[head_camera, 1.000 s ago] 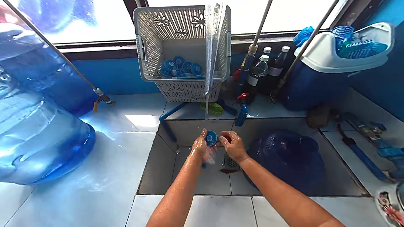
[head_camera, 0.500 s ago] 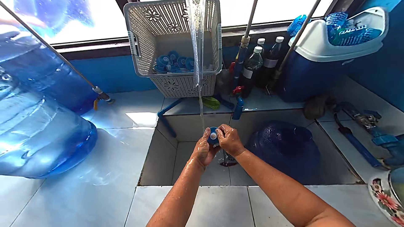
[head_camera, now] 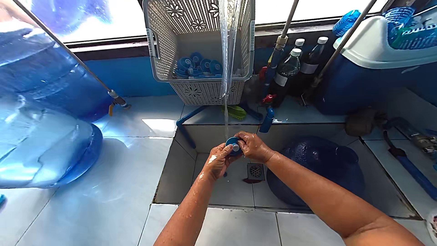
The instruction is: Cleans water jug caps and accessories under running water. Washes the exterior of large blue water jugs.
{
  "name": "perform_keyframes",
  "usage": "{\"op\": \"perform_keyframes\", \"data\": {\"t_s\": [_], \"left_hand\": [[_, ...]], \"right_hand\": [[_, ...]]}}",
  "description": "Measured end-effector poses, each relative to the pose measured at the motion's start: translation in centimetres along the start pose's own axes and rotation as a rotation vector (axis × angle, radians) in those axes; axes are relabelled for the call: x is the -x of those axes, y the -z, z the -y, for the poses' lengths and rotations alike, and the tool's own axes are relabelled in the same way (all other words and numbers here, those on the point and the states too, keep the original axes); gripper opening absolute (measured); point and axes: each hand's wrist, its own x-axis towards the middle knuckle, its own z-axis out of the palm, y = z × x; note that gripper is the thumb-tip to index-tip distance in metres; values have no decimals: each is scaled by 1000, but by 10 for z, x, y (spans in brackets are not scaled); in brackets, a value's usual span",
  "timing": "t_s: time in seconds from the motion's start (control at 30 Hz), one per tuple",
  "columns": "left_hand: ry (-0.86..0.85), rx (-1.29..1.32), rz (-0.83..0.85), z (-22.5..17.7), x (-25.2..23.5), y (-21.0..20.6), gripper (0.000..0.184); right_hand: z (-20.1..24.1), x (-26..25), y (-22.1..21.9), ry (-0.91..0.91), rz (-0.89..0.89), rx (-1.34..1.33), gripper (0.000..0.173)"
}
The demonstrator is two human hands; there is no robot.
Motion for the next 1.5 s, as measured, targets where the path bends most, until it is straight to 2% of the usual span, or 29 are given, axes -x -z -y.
{"op": "perform_keyframes", "data": {"t_s": [0.1, 0.17, 0.2, 0.27, 0.33, 0.43, 0.53, 0.63, 0.7, 0.73, 0.8, 0.83, 0.87, 0.9, 0.97, 1.07, 1.1, 1.13, 1.17, 1.23, 1.27, 1.33, 1.37, 1.4, 1.43, 1.47, 1.5], "left_hand": [[-32, -9, 17, -1, -3, 2, 19], [-55, 11, -71, -1, -6, -3, 16], [-68, 27, -137, 0, -8, -7, 15], [-96, 63, -216, 2, -11, -11, 18], [-104, 69, -208, 3, -8, -16, 29], [-137, 42, -182, 6, -5, -19, 33], [-252, -82, -148, 8, 1, -19, 23], [-404, -263, -118, 18, 0, -15, 21], [-444, -289, -102, 21, -2, -8, 20], [-418, -257, -105, 20, -1, -7, 19], [-308, -144, -105, 14, 2, -7, 20], [-249, -103, -99, 10, 4, -7, 21], [-192, -90, -84, 5, 5, -8, 22], [-140, -121, -49, 0, 6, -8, 23], [-55, -295, 81, -11, 7, -5, 21], [151, -731, 253, -35, -2, -2, 18], [213, -835, 283, -39, -5, -1, 19], [218, -888, 276, -40, -8, -1, 20], [156, -889, 229, -39, -10, 0, 22], [-112, -790, 60, -30, -16, -2, 23], [-255, -734, -6, -24, -21, -5, 23], [-469, -747, -83, -7, -35, -10, 21], [-512, -815, -89, 0, -41, -10, 20], [-466, -906, -56, 1, -45, -9, 19], [-314, -1003, 13, -6, -47, -7, 19], [-105, -1086, 118, -17, -50, -4, 19], [88, -1148, 236, -27, -54, -3, 20]], "right_hand": [[-11, -4, -2, 169, -151, 41, 17], [-17, -2, -13, 286, -344, 140, 18], [-19, -1, -19, 330, -405, 208, 24], [-15, 2, -31, 346, -420, 305, 31], [-11, 4, -37, 298, -377, 298, 30], [-8, 0, -36, 313, -416, 173, 20], [3, -1, -29, 79, -331, -174, 11], [12, 0, -31, -162, -295, -556, 5], [17, 2, -30, -304, -267, -814, 9], [18, 4, -28, -338, -266, -846, 11], [14, 6, -16, -285, -290, -628, 5], [11, 6, -8, -214, -259, -445, 11], [10, 4, 1, -144, -199, -271, 25], [11, 1, 9, -83, -127, -126, 32], [15, -5, 21, 53, 19, 164, 26], [21, -19, 25, 256, 382, 624, 22], [23, -21, 20, 320, 452, 709, 21], [22, -23, 16, 382, 438, 748, 20], [17, -24, 11, 395, 340, 726, 20], [0, -26, -1, 260, -20, 470, 23], [-4, -25, -11, 124, -182, 260, 24], [-3, -19, -30, -211, -332, -140, 30], [-2, -13, -35, -362, -306, -243, 33], [-3, -8, -33, -446, -219, -229, 34], [-6, -5, -23, -450, -68, -83, 35], [-7, -4, -10, -374, 117, 163, 35], [-11, -6, -1, -220, 266, 408, 33]]}}
